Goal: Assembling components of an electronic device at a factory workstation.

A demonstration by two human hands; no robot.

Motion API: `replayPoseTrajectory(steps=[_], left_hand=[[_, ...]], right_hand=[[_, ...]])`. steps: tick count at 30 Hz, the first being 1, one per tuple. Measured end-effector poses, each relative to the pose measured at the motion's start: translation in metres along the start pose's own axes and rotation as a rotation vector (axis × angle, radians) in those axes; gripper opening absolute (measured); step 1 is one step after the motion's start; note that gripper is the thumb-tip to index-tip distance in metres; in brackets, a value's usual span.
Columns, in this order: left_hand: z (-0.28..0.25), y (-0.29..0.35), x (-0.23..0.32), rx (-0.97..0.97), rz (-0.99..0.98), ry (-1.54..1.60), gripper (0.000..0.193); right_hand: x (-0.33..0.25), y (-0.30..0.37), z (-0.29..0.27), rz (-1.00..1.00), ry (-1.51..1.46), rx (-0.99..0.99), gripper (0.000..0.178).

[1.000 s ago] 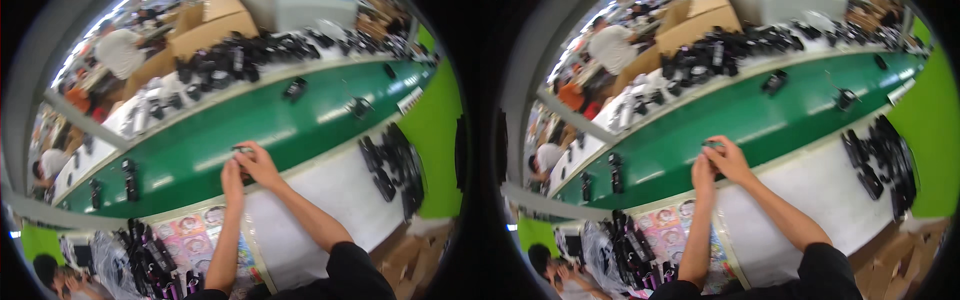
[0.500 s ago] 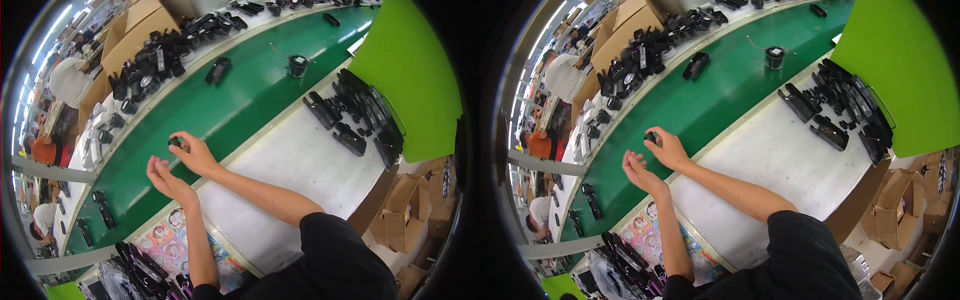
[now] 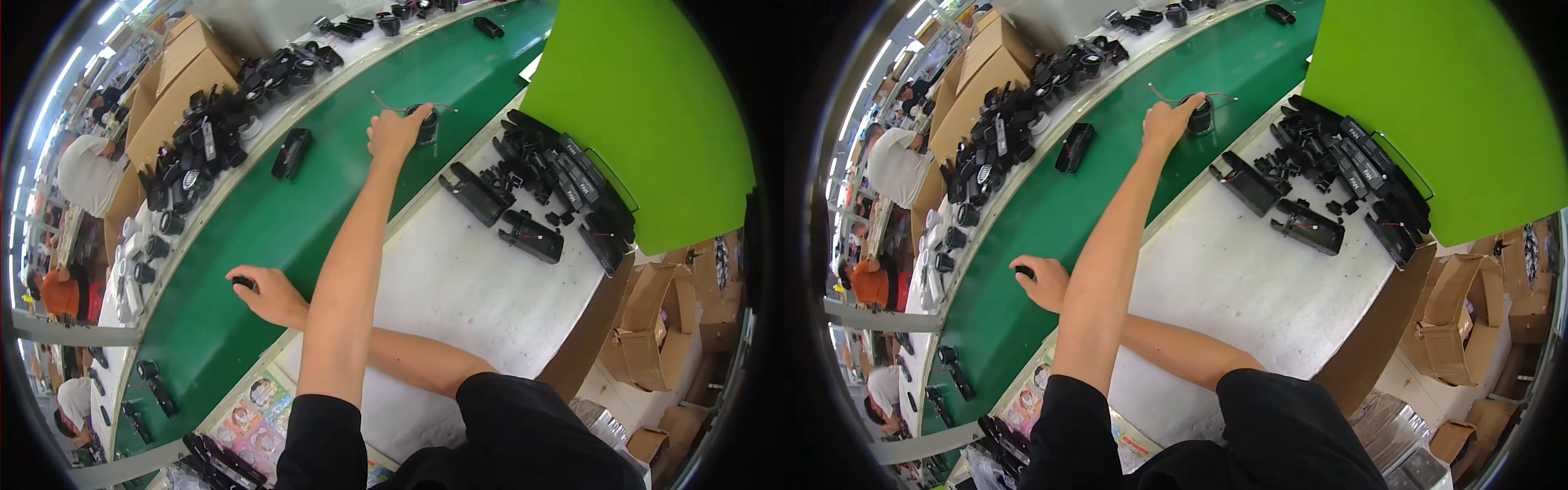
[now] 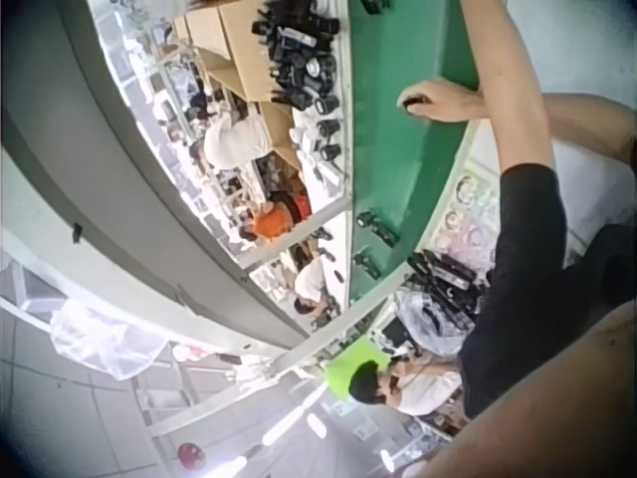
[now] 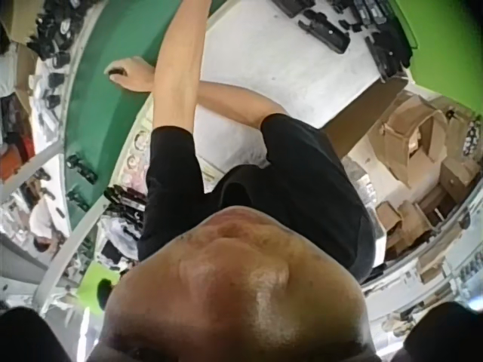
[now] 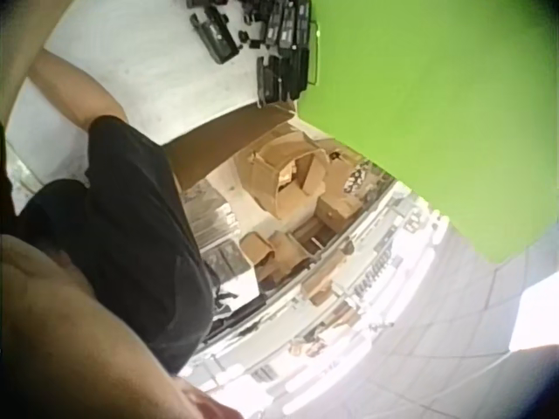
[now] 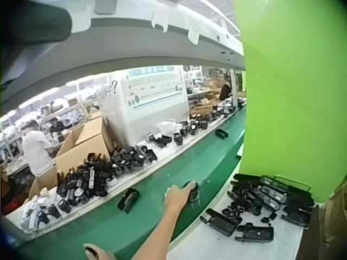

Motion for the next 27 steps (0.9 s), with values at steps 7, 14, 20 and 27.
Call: replayPoseTrajectory(steps=[7,14,20,27], left_hand=[[0.010,-0.008,0.008,-0.423,0.020,0.400,0.050],[0.004,0.023,0.011,-0.211,0.383,0.273,0.059],[-0.042,0.049,-0.009,-0.216,-0.092,0.931,0.038],[-0.199,0.179,-0.077,-0.052,-0.107,1.761,0.031]], right_hand=[[-0.002,-0.012,-0.020,0.169,0.014,0.045,0.021],[0.003,-0.011,-0.010,0.036,-0.001,0.039,0.022],[0.006,-0.010,-0.012,0.227,-0.078,0.025,0.021],[0.024,-0.024,-0.027,0.325,-1.216,0.163,0.015]])
Point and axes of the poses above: each hand's wrist, its own y-axis away from the middle knuckle, its own z-axis out of the palm, x = y × z, the point moved 4 cm from there along -y, towards the middle knuckle
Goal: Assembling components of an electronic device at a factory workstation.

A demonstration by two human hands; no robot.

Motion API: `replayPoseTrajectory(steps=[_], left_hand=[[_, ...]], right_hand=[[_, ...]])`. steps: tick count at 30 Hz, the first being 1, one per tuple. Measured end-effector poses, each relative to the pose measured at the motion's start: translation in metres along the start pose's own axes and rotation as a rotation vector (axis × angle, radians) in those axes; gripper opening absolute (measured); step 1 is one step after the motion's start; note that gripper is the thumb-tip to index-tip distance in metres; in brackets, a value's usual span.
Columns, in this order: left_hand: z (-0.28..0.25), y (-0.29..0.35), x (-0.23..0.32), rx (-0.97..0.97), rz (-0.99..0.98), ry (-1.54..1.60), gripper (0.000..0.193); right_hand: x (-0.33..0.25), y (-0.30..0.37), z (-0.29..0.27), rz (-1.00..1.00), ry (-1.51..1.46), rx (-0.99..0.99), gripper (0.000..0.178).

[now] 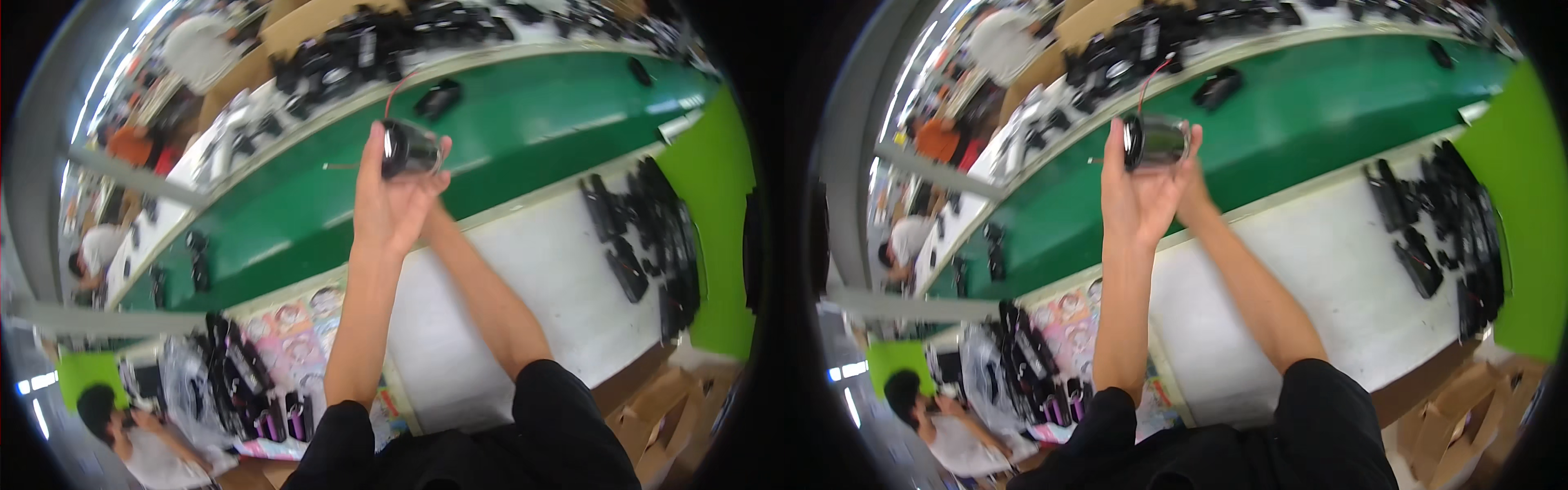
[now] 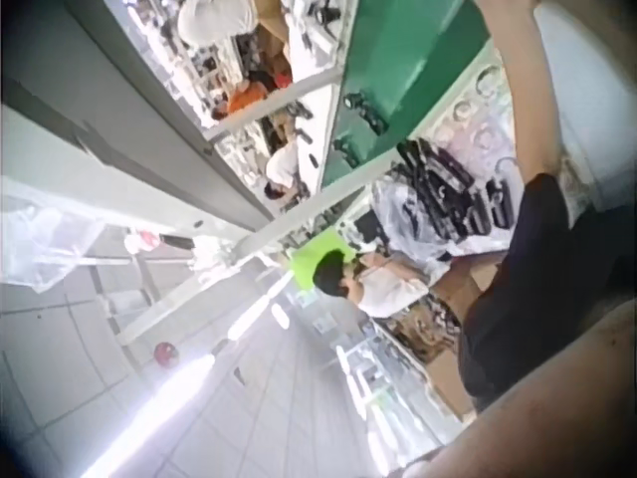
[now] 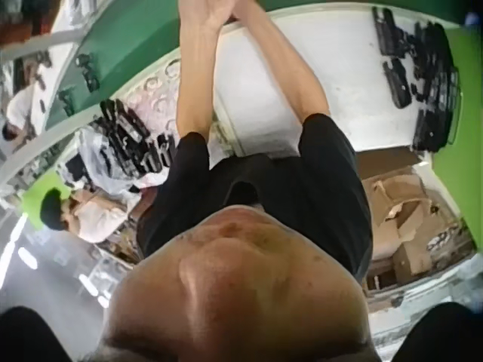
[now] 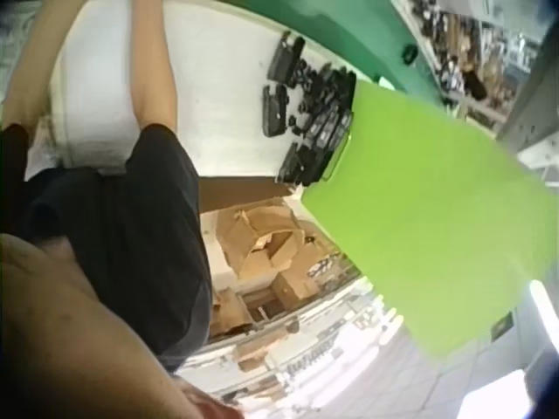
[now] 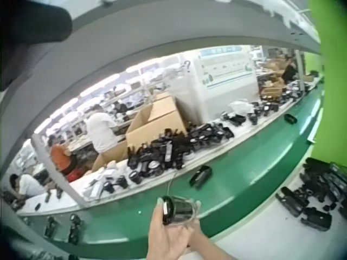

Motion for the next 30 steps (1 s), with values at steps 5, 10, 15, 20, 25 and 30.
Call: replayPoseTrajectory(steps=[5,10,15,20,25,30], left_hand=[[-0.095,0.062,0.051,0.271,0.279,-0.264,0.035],[-0.153,0.060,0.069,0.365,0.331,-0.339,0.035],[-0.168,0.058,0.077,0.402,0.434,-0.384,0.034],[-0.167,0.057,0.076,0.438,0.429,-0.425,0.031],[-0.162,0.056,0.071,0.429,0.398,-0.491,0.031],[-0.160,0.057,0.070,0.470,0.401,-0.516,0.031]], right_hand=[[0.007,0.005,0.005,0.271,0.402,0.076,0.009],[0.034,0.022,0.033,0.240,0.943,-0.222,0.007],[0.044,0.041,0.045,-0.251,1.594,-0.476,0.026],[0.036,0.043,0.048,-0.339,1.686,-0.444,0.034],[0.036,0.044,0.047,-0.390,1.765,-0.486,0.030],[0.036,0.045,0.048,-0.514,1.803,-0.507,0.024]])
Point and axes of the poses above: each hand's wrist, its own y-axis away from the middle knuckle, its own z-axis out of the palm, x = y × z, the point moved 4 cm from there along -y, towards the middle knuckle
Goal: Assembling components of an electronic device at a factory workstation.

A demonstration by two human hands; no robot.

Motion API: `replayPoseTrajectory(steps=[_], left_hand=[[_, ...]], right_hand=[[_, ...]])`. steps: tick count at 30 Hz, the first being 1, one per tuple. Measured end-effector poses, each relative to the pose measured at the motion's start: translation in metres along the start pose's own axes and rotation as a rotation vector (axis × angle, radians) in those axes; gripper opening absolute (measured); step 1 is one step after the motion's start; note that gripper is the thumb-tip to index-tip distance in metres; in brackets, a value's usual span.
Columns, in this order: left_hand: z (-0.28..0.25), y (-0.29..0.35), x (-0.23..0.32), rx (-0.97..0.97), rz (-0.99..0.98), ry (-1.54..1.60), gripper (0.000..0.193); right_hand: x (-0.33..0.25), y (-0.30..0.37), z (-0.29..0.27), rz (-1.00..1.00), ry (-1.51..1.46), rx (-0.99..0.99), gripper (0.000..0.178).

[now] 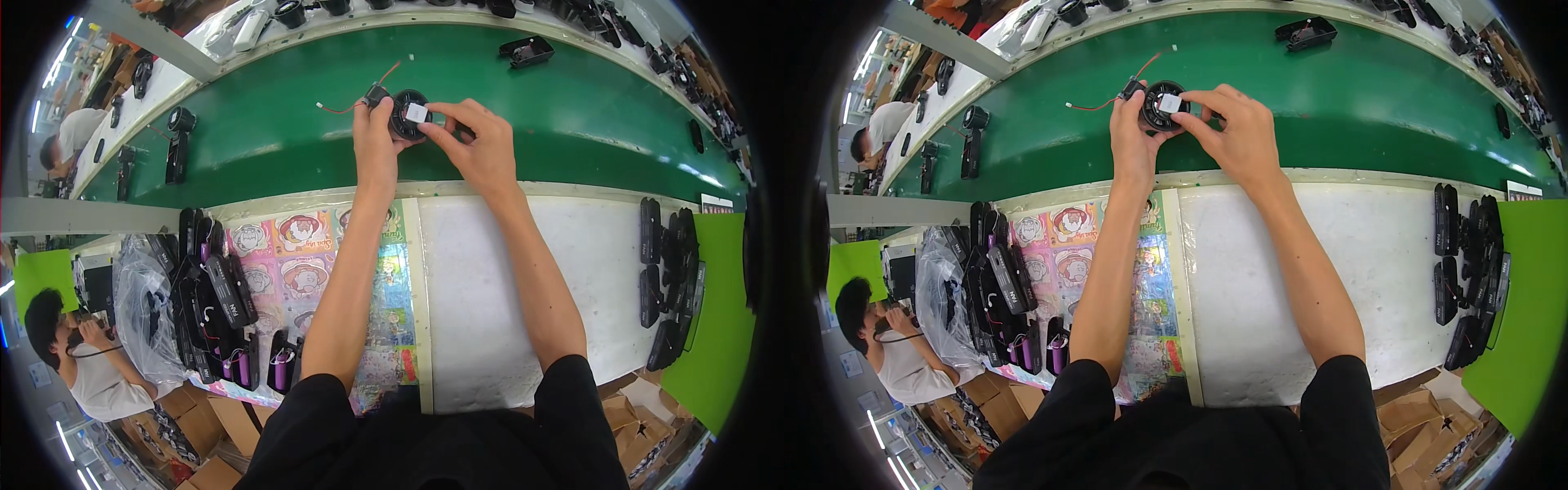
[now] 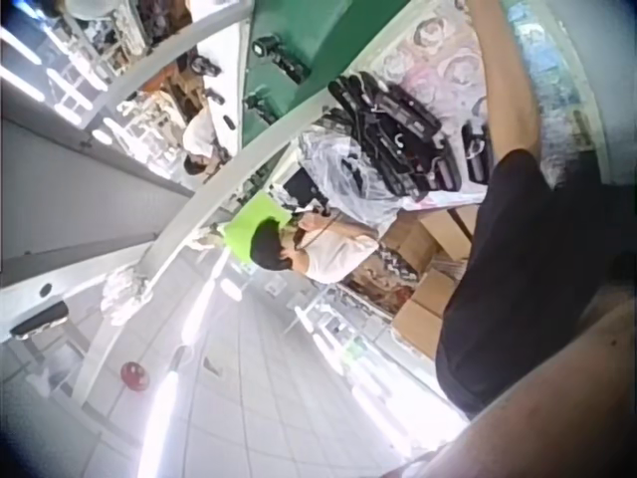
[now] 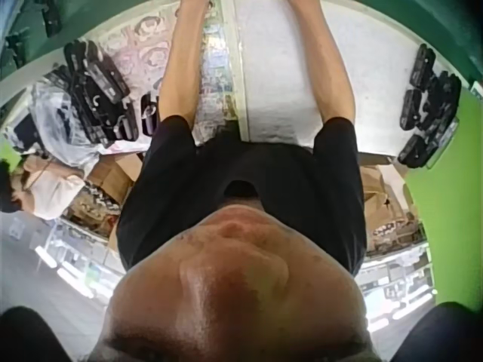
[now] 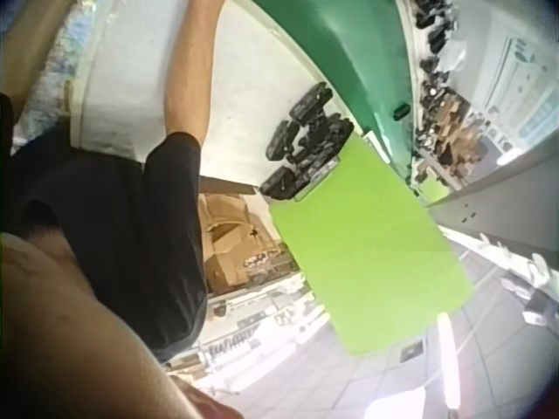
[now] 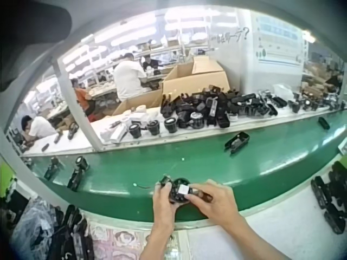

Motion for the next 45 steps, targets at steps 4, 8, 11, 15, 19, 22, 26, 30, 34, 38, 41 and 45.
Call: replayPoseTrajectory(steps=[4,8,11,15,19,22,26,30,34,38,41,45], left_hand=[[0.001,0.002,-0.001,0.013,-0.014,0.020,0.031],[0.002,0.003,0.001,-0.011,-0.003,-0.010,0.033],[0.007,0.005,0.004,-0.097,0.031,-0.073,0.039],[0.008,0.002,0.003,-0.142,-0.003,-0.129,0.045],[0.004,0.002,0.001,-0.155,-0.113,0.002,0.045],[0.008,0.003,-0.002,-0.212,-0.175,-0.011,0.045],[0.012,0.005,-0.005,-0.249,-0.188,-0.059,0.041],[0.020,0.008,-0.004,-0.372,-0.084,-0.156,0.047],[0.025,0.012,-0.004,-0.460,-0.064,-0.234,0.045],[0.023,0.013,-0.008,-0.432,-0.220,-0.122,0.048],[0.023,0.013,-0.008,-0.452,-0.183,-0.158,0.042],[0.021,0.013,-0.012,-0.412,-0.289,-0.119,0.031]], right_hand=[[-0.001,0.003,0.003,-0.015,0.021,0.037,0.021],[0.000,0.003,0.002,0.051,-0.078,0.058,0.023],[0.006,0.003,0.001,0.221,-0.223,0.006,0.021],[0.023,0.001,0.004,0.273,-0.509,-0.111,0.019],[0.033,-0.008,-0.005,0.565,-0.886,-0.182,0.022],[0.029,-0.009,-0.020,0.449,-0.746,-0.130,0.031],[0.008,-0.016,-0.043,0.267,-0.639,-0.146,0.032],[-0.002,-0.019,-0.050,0.148,-0.450,-0.139,0.031],[0.002,-0.018,-0.043,0.102,-0.377,-0.255,0.026],[-0.006,-0.017,-0.041,-0.008,-0.084,-0.244,0.025],[-0.002,-0.016,-0.040,0.079,-0.103,-0.232,0.026],[0.002,-0.016,-0.042,0.086,-0.176,-0.245,0.025]])
Point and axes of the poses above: each hand's wrist, its own y-axis away from the middle knuckle, its own z-axis out of the palm, x = y × z, the point moved 4 cm from there along -y, towards the middle knuckle
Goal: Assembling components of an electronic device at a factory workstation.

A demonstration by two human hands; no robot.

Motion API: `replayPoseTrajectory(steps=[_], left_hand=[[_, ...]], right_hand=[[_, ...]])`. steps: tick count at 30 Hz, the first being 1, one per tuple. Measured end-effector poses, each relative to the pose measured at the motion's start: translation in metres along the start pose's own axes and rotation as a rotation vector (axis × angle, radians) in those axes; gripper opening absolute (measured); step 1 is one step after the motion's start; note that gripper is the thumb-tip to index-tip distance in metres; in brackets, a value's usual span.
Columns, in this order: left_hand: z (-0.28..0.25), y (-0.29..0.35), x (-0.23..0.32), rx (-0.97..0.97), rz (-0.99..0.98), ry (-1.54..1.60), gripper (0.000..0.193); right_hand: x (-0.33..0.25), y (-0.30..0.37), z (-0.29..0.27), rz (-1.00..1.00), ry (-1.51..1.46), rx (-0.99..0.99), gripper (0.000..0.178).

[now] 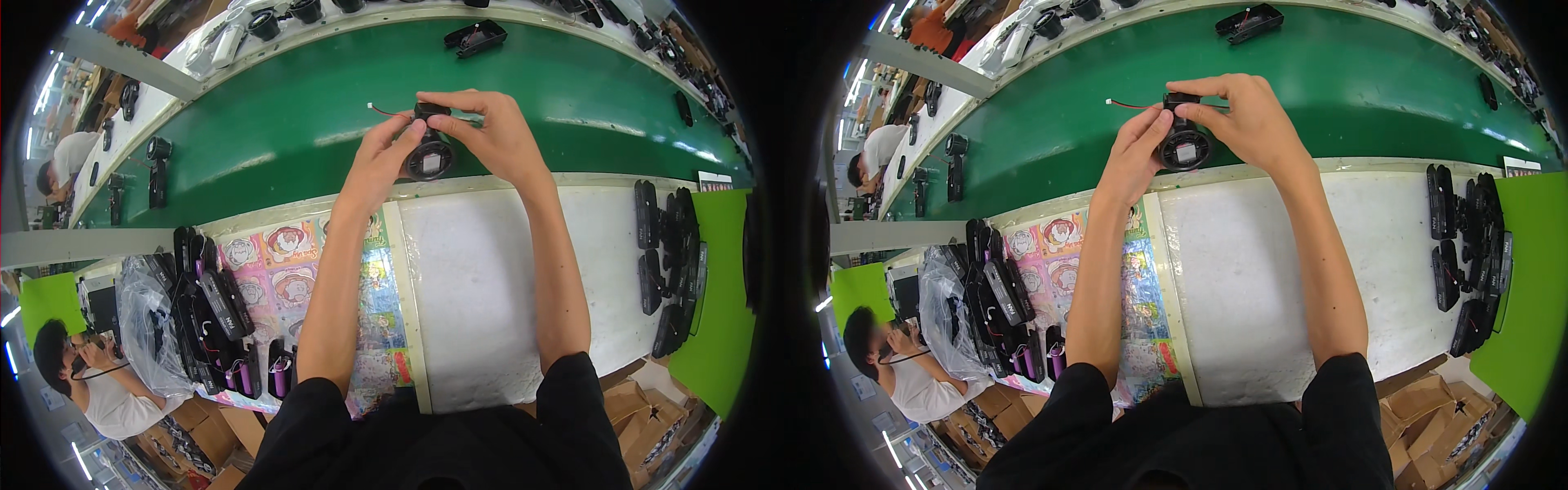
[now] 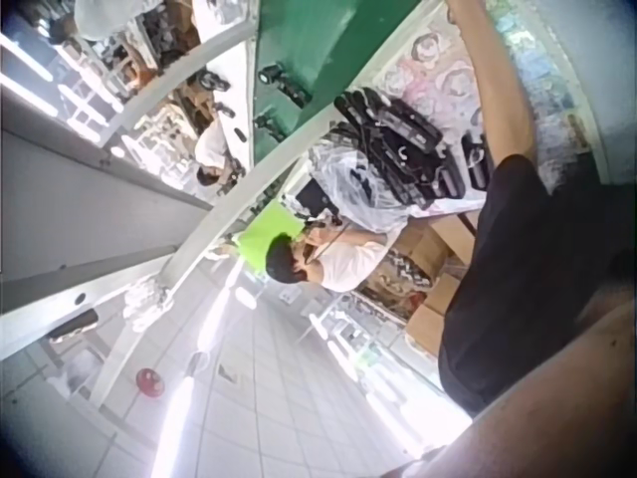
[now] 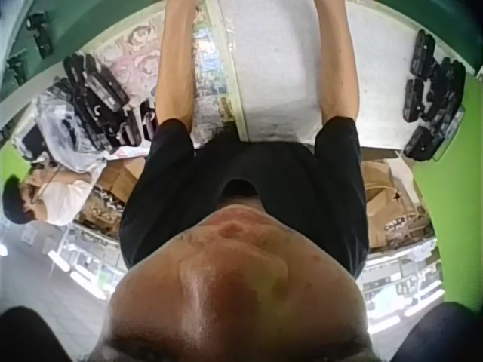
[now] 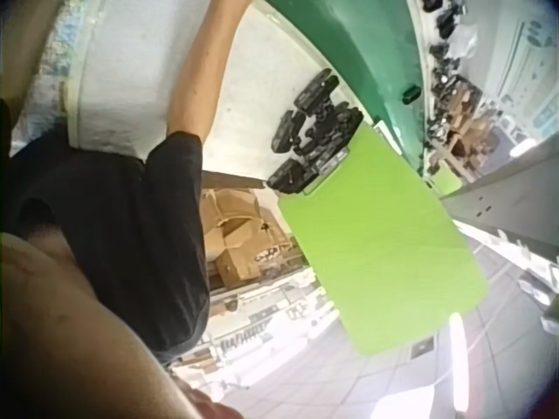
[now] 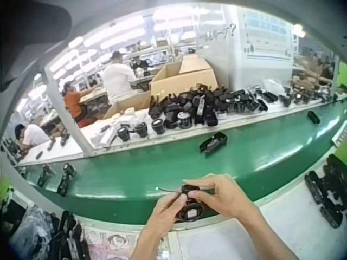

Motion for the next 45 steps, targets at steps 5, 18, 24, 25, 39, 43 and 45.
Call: replayPoseTrajectory(steps=[5,18,24,25,39,43,45], left_hand=[[0.004,0.000,-0.002,-0.010,0.041,-0.114,0.034],[-0.001,0.002,0.000,-0.011,0.097,-0.052,0.031],[-0.002,0.005,0.002,-0.019,0.136,-0.038,0.032],[-0.001,0.005,0.002,-0.022,0.151,-0.045,0.035],[-0.001,-0.008,0.012,0.068,0.211,0.148,0.045],[0.007,-0.038,0.023,0.041,0.120,0.213,0.045],[-0.011,-0.074,0.032,0.261,0.327,-0.222,0.052]], right_hand=[[-0.011,0.000,-0.005,0.028,0.099,-0.061,0.026],[0.025,0.005,0.017,0.147,-0.453,-0.037,0.029],[0.017,0.011,0.021,0.306,-0.441,-0.163,0.031],[0.014,0.012,0.022,0.282,-0.504,-0.139,0.031],[0.024,0.002,0.024,0.018,-0.458,-0.175,0.063],[0.046,-0.003,0.011,0.232,-0.624,0.117,0.067],[0.051,-0.006,0.003,0.286,-0.694,0.267,0.063]])
Point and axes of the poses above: each hand's wrist, its own y-axis away from the middle knuckle, its own z-axis out of the palm, x = y × z, the point moved 4 cm from there along -y, towards the middle knuckle
